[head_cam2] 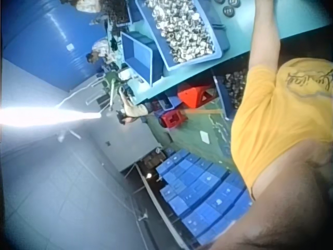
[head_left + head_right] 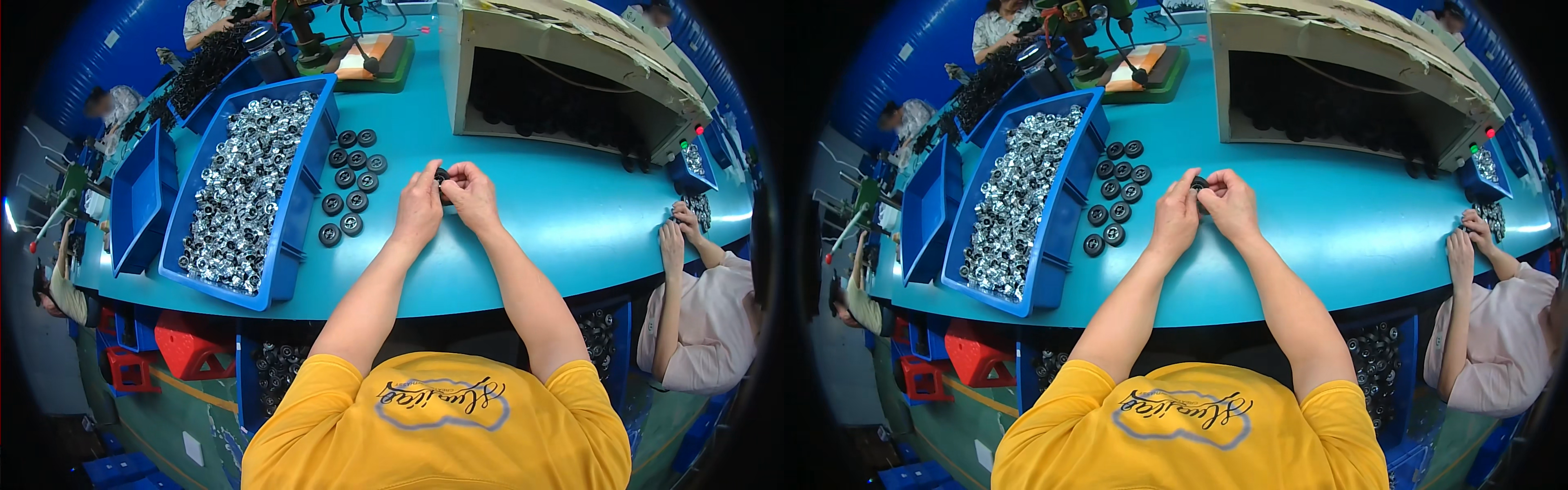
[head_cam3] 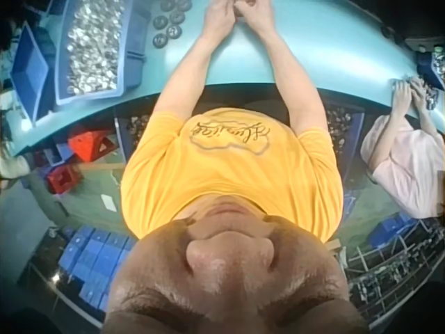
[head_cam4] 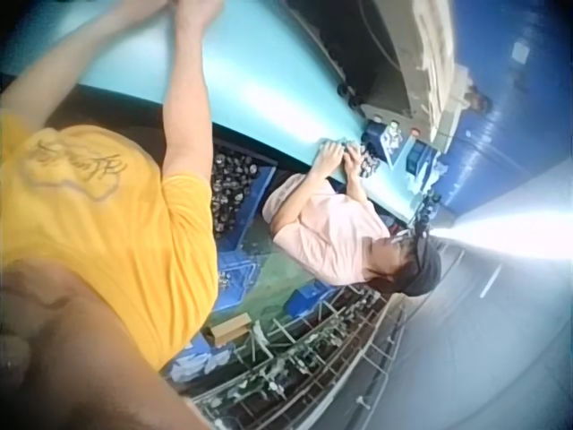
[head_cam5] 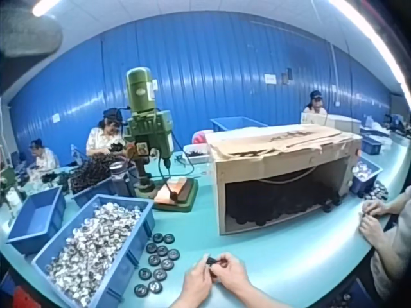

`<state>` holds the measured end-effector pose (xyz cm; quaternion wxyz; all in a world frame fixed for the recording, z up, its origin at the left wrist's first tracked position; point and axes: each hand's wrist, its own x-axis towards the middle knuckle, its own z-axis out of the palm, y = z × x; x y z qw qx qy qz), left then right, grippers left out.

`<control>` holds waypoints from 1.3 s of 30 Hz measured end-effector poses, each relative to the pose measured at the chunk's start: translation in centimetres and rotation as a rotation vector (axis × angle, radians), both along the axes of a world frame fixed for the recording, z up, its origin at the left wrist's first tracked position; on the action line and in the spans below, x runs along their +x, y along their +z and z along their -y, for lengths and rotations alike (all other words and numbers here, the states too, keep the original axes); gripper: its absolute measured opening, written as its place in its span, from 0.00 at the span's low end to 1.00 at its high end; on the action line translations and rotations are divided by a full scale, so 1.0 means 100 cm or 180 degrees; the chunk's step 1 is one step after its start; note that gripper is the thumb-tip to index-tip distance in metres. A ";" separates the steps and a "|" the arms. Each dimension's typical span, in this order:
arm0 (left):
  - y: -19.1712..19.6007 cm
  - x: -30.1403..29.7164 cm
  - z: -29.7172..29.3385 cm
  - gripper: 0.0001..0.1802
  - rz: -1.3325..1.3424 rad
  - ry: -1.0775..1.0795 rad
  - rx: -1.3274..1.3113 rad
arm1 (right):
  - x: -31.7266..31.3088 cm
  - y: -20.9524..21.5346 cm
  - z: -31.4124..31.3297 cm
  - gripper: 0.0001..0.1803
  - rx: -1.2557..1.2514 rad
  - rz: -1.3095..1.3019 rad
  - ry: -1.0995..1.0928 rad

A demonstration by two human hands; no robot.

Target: Assembling small metal components into plastic wheel parts at a factory workbench.

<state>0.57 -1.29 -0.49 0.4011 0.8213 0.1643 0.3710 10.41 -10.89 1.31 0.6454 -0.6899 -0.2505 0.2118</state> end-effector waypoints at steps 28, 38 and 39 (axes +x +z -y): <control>0.016 -0.006 0.005 0.30 -0.0163 -0.0422 0.0218 | 0.018 0.000 0.010 0.13 0.0331 -0.1184 0.0318; 0.017 -0.006 0.003 0.31 -0.0014 -0.0439 0.0209 | 0.019 0.004 0.013 0.16 0.0386 -0.1368 0.0460; 0.015 -0.007 0.002 0.31 -0.0113 -0.0426 0.0310 | 0.019 0.003 0.013 0.16 0.0349 -0.1298 0.0445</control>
